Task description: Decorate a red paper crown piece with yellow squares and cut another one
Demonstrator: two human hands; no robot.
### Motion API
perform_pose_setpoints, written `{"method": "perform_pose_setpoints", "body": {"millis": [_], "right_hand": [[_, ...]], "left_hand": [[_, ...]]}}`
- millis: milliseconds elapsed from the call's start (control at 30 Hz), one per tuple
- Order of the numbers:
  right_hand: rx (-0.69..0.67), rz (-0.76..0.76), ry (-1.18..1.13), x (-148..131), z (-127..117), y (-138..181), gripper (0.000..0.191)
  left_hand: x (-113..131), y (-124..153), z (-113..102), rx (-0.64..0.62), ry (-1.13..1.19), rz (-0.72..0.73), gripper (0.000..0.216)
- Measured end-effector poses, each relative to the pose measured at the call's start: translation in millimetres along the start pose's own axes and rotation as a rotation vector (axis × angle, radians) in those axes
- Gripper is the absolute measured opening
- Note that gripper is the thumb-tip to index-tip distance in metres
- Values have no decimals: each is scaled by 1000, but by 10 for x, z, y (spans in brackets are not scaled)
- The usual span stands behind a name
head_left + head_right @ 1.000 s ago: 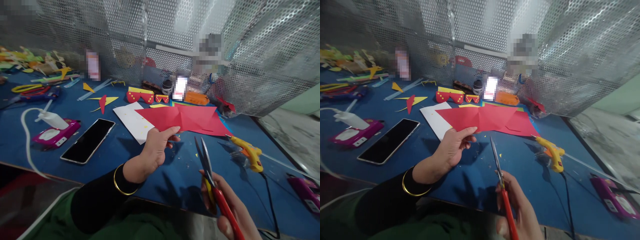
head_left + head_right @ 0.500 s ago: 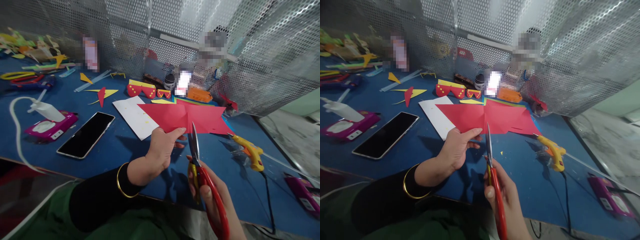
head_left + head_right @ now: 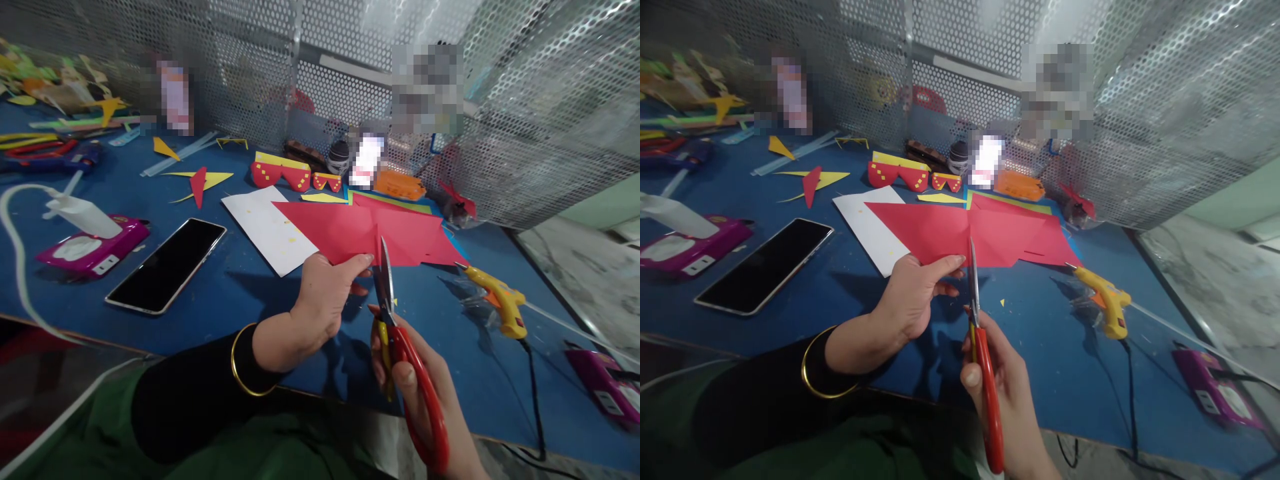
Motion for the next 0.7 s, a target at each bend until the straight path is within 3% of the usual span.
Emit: {"method": "perform_pose_setpoints", "body": {"millis": [700], "right_hand": [[35,59,-58,100,22,-14,70]], "left_hand": [[-6,42,40,-31,-16,2,11]]}}
Point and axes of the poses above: each hand's wrist, its own y-axis away from the middle knuckle, its own z-axis out of the palm, x = y × z, the point moved 9 cm from there along -y, towards the middle knuckle, and after that the axes turned 1 degree about -z, right-handed, at the moved point
